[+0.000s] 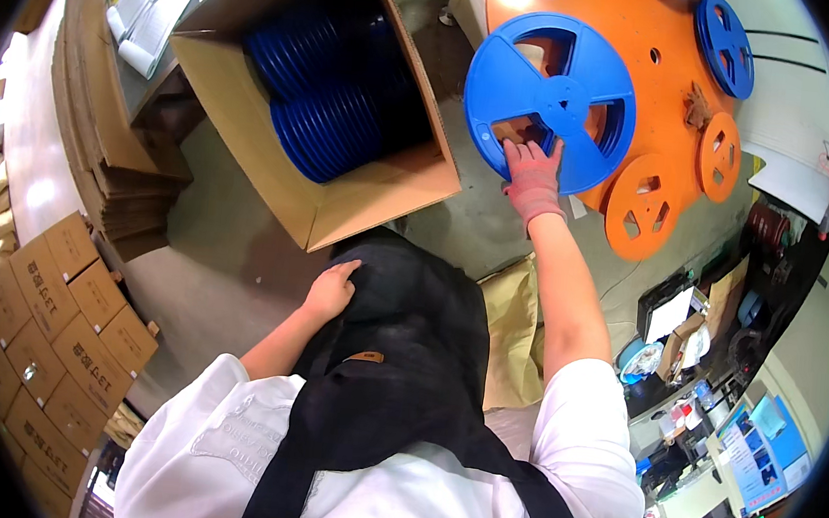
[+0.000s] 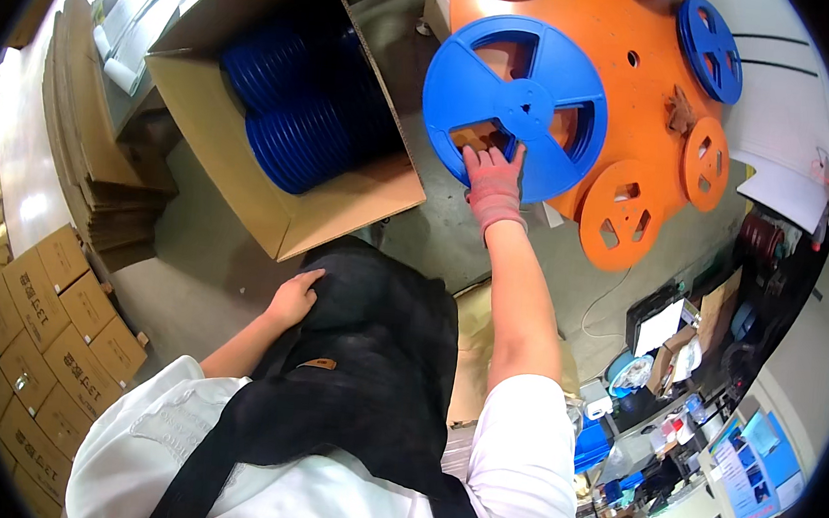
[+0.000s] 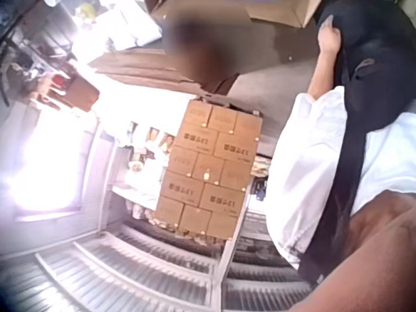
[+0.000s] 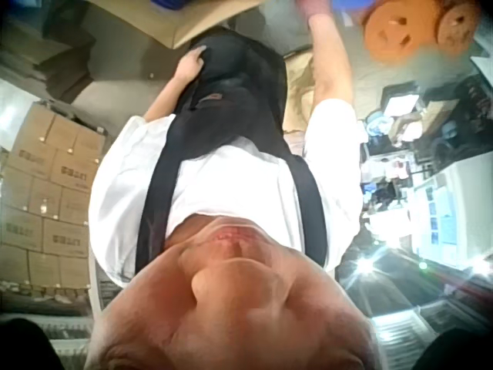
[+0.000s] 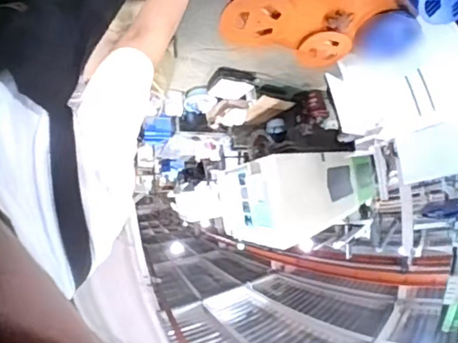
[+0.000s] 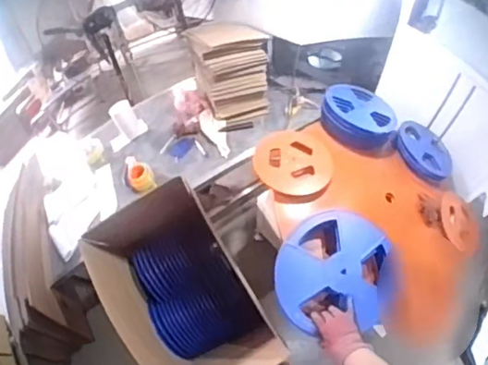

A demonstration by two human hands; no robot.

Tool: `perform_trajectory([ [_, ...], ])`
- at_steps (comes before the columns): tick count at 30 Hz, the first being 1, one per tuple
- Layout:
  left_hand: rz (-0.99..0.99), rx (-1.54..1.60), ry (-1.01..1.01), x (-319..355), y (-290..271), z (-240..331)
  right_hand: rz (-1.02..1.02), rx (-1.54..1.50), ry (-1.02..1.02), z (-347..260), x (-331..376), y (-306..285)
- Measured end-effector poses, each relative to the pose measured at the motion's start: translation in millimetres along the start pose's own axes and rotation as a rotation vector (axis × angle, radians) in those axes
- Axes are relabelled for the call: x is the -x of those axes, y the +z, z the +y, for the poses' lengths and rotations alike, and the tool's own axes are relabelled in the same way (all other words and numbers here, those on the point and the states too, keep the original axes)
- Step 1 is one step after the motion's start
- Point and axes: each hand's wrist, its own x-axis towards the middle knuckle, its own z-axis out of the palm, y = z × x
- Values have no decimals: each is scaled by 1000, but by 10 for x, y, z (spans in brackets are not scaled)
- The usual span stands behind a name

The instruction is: The person takes blue plastic reels from a box and a turntable, groups them by hand, and places them into yellow bags.

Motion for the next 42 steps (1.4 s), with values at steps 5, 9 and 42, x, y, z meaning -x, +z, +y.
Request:
perform_trajectory([
  [5, 2, 31, -95, -13, -96, -50, -7, -34, 99, -77, -72, 109],
  [9, 86, 69, -24, -7, -136, 160, -86, -61, 111, -44, -23, -230],
  [42, 274, 1164, 463, 1124, -1817, 3878, -115, -2052, -251, -41, 1802, -3188],
])
